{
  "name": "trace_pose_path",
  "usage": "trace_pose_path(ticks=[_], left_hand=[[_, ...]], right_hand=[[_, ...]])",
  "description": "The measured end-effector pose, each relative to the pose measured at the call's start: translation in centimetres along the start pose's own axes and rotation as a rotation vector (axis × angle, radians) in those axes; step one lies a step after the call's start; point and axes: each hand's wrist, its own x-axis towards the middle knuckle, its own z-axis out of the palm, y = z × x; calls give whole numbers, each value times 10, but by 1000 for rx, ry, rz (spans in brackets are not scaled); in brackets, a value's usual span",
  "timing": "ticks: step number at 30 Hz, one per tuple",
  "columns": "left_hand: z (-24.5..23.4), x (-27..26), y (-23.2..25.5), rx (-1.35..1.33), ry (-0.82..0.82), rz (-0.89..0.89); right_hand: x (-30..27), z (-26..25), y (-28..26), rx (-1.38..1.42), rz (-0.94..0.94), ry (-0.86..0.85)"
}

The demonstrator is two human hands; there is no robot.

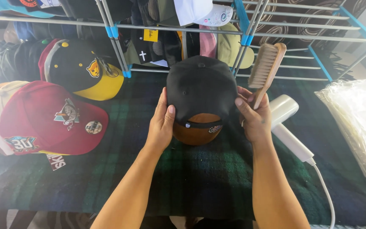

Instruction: Cleaning and detailing a black baseball cap using a brush and a hair dryer.

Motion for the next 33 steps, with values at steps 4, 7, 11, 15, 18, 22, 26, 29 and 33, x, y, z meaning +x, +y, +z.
trace_pose_path(ticks=[4, 7, 11, 15, 18, 22, 26, 29, 33], left_hand=[[-2, 0, 2, 9, -49, -32], [-7, -1, 1, 19, -92, -49], [-15, -1, 16, 39, -110, -266], [1, -23, 24, -241, -15, -193], [23, -27, 21, -359, 26, -114], [31, -30, 17, -98, 69, -95], [32, -31, 5, 4, 33, -21], [33, -33, -1, 26, 27, 25], [30, -34, -3, 46, 46, 41]], right_hand=[[-2, -2, -2, 28, -13, -46], [-5, -6, -3, 68, -18, -97], [-4, -5, -7, 123, -10, -147], [-8, 1, -15, 65, -32, -180], [-5, -2, -10, -28, -140, -217], [-8, 10, -25, 22, -61, -245], [-7, -5, -5, -11, -140, -283], [-12, -1, -8, -62, -162, -288], [-12, 1, -10, -71, -161, -306]])
